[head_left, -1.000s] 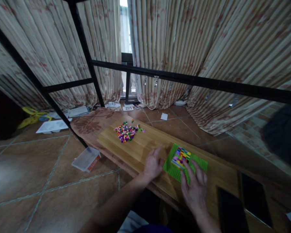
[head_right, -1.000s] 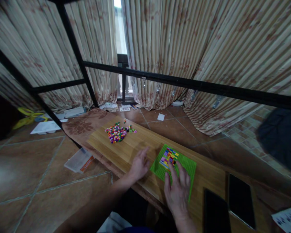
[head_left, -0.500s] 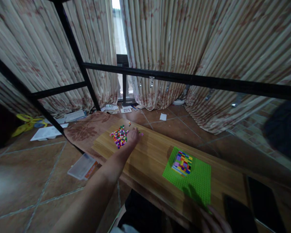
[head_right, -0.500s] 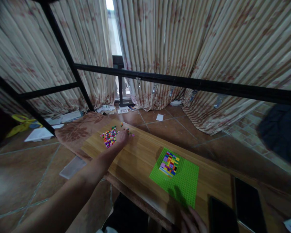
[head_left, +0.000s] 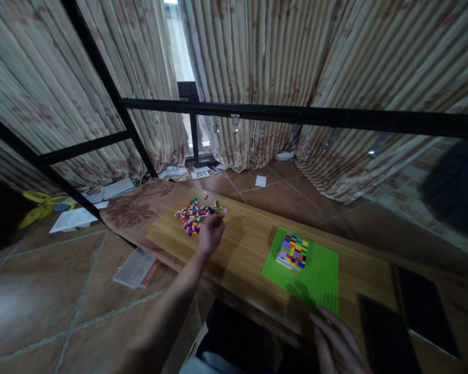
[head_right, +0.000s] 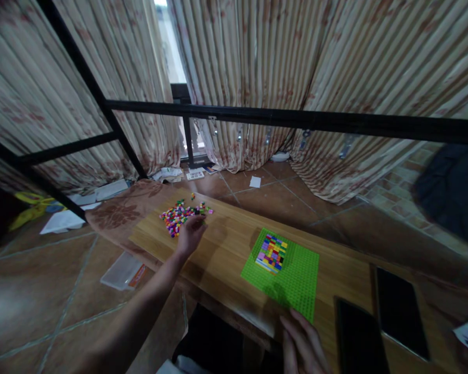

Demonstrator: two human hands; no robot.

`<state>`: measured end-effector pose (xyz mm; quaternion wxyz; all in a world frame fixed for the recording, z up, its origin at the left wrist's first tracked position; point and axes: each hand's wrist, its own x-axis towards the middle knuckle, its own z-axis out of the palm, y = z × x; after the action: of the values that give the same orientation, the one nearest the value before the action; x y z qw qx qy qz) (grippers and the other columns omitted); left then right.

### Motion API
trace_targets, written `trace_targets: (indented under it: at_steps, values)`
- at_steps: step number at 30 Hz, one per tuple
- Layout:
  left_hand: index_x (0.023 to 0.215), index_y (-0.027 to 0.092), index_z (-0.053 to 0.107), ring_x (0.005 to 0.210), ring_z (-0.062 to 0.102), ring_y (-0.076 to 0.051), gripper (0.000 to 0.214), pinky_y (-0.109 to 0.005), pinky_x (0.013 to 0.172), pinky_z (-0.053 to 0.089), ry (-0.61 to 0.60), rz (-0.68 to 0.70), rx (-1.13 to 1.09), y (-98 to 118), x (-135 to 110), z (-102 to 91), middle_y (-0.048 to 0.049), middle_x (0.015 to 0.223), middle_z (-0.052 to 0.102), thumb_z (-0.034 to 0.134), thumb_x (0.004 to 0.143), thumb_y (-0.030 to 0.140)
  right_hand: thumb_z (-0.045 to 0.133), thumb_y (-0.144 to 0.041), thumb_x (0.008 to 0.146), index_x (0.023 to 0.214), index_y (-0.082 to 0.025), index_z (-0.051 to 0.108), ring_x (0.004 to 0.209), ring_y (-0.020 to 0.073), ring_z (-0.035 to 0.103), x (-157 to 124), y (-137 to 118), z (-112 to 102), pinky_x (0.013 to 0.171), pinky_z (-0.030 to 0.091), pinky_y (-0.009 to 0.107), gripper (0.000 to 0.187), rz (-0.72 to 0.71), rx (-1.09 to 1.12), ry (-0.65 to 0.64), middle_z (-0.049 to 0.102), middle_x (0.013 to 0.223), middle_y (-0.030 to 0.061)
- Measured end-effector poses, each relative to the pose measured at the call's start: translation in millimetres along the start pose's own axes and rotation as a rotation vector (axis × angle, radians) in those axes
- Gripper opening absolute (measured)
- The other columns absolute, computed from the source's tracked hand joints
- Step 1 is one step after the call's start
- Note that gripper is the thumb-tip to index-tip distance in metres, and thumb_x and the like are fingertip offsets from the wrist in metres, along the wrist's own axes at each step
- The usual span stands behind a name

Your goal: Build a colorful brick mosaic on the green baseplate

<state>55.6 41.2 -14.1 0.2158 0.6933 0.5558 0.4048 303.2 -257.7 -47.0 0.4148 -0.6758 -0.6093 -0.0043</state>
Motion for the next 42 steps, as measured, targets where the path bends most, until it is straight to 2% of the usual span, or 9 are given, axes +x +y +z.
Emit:
trace_targets:
  at_steps: [4,6,11,16,23,27,30,37,42]
  values:
    - [0.122,0.020,0.058,0.085,0.063,-0.013,0.047,-0.027,0.081,0.052,-0.020,0.034,-0.604,25,-42,0.1,-0.0038,0.096,0.064,0.067,0.077,0.023,0.050,-0.029,0.092,0.107,-0.024,0.067,0.105,0.0198,0.064,9,-16,1,0.088,0.055,0.032,0.023,0.004,0.035,-0.003,0.063,0.119,0.0071]
    - [0.124,0.023,0.057,0.089,0.063,-0.013,0.052,-0.028,0.086,0.051,-0.072,0.016,-0.774,41,-58,-1.0,-0.0025,0.098,0.063,0.071,0.074,0.023,0.048,-0.029,0.093,0.104,-0.023,0.068,0.104,0.0204,0.064,14,-27,2,0.088,0.055,0.035,0.024,0.040,0.057,-0.011,0.064,0.117,0.0080]
    - [0.125,0.023,0.057,0.091,0.062,-0.013,0.051,-0.028,0.090,0.049,-0.173,-0.031,-0.852,77,-82,-3.5,-0.0045,0.104,0.062,0.070,0.076,0.022,0.047,-0.028,0.093,0.106,-0.023,0.068,0.107,0.0222,0.063,17,-41,1,0.090,0.054,0.040,0.025,0.100,0.097,-0.028,0.065,0.116,0.0094]
    - [0.121,0.020,0.059,0.091,0.062,-0.013,0.044,-0.026,0.087,0.049,-0.269,-0.101,-0.813,95,-107,7.7,-0.0043,0.101,0.064,0.067,0.077,0.021,0.046,-0.028,0.094,0.107,-0.023,0.067,0.111,0.0223,0.061,10,-41,-1,0.096,0.051,0.043,0.025,0.123,0.143,-0.049,0.065,0.116,0.0091]
    - [0.122,0.020,0.057,0.090,0.062,-0.016,0.046,-0.029,0.087,0.047,-0.669,-0.194,-0.829,111,-156,21.7,-0.0058,0.099,0.068,0.068,0.077,0.019,0.048,-0.031,0.094,0.125,-0.025,0.058,0.117,0.0223,0.056,16,-47,-9,0.098,0.050,0.042,0.033,0.163,0.170,-0.107,0.060,0.124,0.0086]
    - [0.127,0.020,0.053,0.088,0.063,-0.016,0.058,-0.030,0.087,0.046,-0.915,-0.250,-0.948,119,-155,15.8,-0.0043,0.095,0.070,0.074,0.073,0.019,0.045,-0.030,0.095,0.129,-0.029,0.055,0.121,0.0213,0.053,32,-55,-13,0.100,0.048,0.041,0.035,0.076,0.242,-0.218,0.057,0.127,0.0072]
    - [0.128,0.021,0.052,0.082,0.064,-0.014,0.062,-0.029,0.082,0.047,-1.013,-0.330,-1.047,119,-147,11.4,-0.0022,0.090,0.069,0.076,0.071,0.018,0.042,-0.028,0.096,0.124,-0.031,0.059,0.117,0.0196,0.055,41,-59,-13,0.097,0.050,0.037,0.033,0.036,0.297,-0.282,0.056,0.125,0.0067]
    - [0.121,0.021,0.059,0.073,0.062,-0.009,0.058,-0.022,0.075,0.047,-0.949,-0.553,-1.217,113,-145,10.2,-0.0020,0.091,0.068,0.078,0.067,0.014,0.045,-0.030,0.095,0.123,-0.031,0.061,0.116,0.0200,0.056,51,-59,-9,0.095,0.051,0.036,0.031,0.004,0.337,-0.282,0.057,0.124,0.0068]
    - [0.116,0.018,0.064,0.082,0.064,-0.012,0.051,-0.024,0.078,0.048,-0.911,-0.670,-1.332,114,-143,15.7,-0.0057,0.098,0.068,0.079,0.067,0.015,0.048,-0.031,0.094,0.121,-0.029,0.061,0.113,0.0202,0.058,61,-59,-4,0.095,0.051,0.035,0.030,-0.002,0.309,-0.250,0.059,0.122,0.0068]
